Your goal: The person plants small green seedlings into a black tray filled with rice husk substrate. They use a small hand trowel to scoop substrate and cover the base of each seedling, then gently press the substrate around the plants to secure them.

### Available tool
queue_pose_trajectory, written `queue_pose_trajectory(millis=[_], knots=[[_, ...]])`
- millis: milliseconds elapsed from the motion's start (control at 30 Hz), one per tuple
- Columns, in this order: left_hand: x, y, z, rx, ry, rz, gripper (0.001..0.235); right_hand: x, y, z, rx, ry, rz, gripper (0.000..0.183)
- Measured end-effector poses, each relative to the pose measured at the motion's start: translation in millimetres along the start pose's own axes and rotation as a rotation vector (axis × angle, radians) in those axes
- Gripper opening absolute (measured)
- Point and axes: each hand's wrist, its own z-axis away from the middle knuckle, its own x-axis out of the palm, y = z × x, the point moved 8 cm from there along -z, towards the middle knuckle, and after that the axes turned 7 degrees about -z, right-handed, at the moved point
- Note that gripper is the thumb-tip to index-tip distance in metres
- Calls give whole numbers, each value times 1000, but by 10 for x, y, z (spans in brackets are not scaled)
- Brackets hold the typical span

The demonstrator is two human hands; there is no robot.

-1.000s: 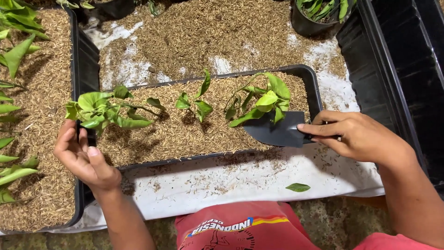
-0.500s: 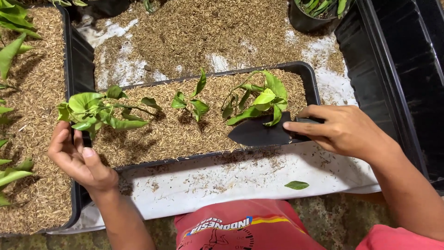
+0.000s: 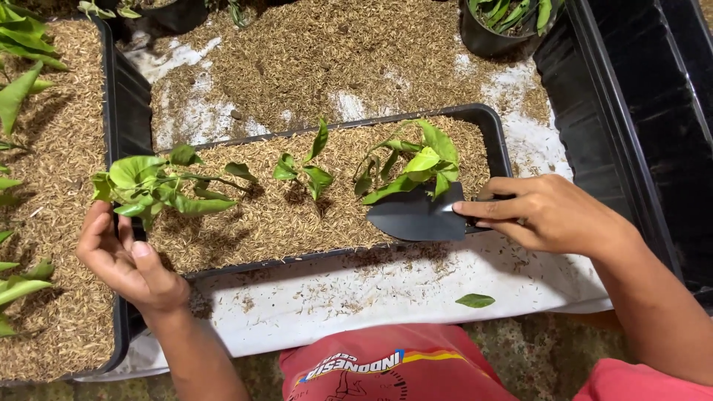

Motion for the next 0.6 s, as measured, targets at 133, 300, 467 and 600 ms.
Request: queue_pose_trajectory(millis=[133,300,467,600], knots=[[-4,17,8,-6,-3,-13,42,-118,-69,-7,-76,79,-208,47],[6,55,4,-27,-10,-14,41,-60,45,9,-21,85,52,54],[10,16,3,-4,-6,-5,38,-73,-146,-36,-197,145,52,56],[12,7,8,-27,-13,21,37,-20,-278,-89,-193,162,223,59]])
